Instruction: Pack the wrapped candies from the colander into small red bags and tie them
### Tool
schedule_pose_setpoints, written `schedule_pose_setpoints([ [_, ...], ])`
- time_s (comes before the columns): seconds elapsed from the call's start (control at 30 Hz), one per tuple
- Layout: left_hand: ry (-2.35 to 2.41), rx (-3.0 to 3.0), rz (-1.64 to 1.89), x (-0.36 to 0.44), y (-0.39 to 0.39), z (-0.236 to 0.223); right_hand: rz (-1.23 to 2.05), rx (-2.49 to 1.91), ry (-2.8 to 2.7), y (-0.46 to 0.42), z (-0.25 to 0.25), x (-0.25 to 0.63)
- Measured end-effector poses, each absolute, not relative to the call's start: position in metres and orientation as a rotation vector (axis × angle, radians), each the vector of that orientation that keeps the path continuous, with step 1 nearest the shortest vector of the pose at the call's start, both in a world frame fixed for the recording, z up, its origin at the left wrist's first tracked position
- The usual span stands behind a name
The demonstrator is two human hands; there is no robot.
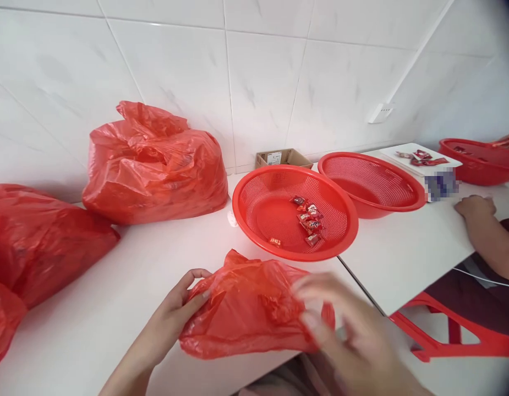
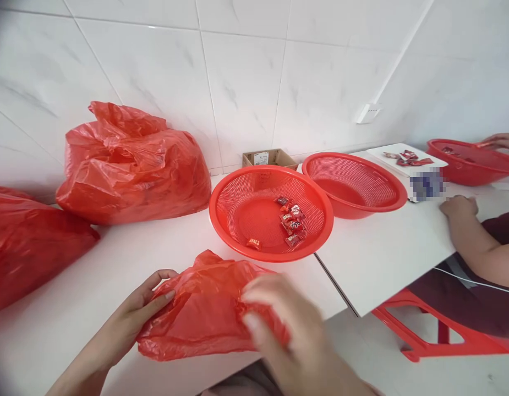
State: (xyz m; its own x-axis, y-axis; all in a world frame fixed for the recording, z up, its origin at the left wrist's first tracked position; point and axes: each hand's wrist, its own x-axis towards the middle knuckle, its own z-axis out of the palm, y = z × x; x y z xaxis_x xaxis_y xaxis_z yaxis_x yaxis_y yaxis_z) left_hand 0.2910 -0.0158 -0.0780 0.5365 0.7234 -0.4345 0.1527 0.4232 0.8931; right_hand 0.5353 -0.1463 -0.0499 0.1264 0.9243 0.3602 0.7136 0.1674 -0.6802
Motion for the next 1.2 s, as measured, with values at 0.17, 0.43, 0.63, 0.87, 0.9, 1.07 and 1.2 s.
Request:
schedule_pose_setpoints([
  [0.17, 0.932, 0.923, 0.540, 0.276, -0.025, -0.065, 0.776, -1.718, -2.067, -0.112, -0.093, 0.505],
  [0.43, 1.061, 1.389, 0.450, 0.206, -0.009, -0.090, 1.257, -1.737, -2.131, -0.099, -0.072, 0.551],
  [0.63, 1.348, 1.966, 0.194, 0.246, -0.015, -0.095, 1.221, -1.802, -2.183, -0.087, -0.070, 0.561],
  [0.87, 1.404, 1.996, 0.479, 0.249, -0.018, -0.088, 1.253, -1.427, -2.239, -0.094, -0.037, 0.557],
  [0.9, 1.372, 1.980, 0.483, 0.246, -0.017, -0.089, 1.278, -1.275, -2.222, -0.094, -0.025, 0.558],
  [1.07, 1.224, 1.941, 0.485, 0.238, -0.025, -0.085, 0.829, -1.422, -2.000, -0.056, -0.003, 0.570],
  [1.2, 1.089, 1.844, 0.434, 0.240, -0.037, -0.071, 0.489, -2.039, -2.273, -0.002, -0.038, 0.581],
])
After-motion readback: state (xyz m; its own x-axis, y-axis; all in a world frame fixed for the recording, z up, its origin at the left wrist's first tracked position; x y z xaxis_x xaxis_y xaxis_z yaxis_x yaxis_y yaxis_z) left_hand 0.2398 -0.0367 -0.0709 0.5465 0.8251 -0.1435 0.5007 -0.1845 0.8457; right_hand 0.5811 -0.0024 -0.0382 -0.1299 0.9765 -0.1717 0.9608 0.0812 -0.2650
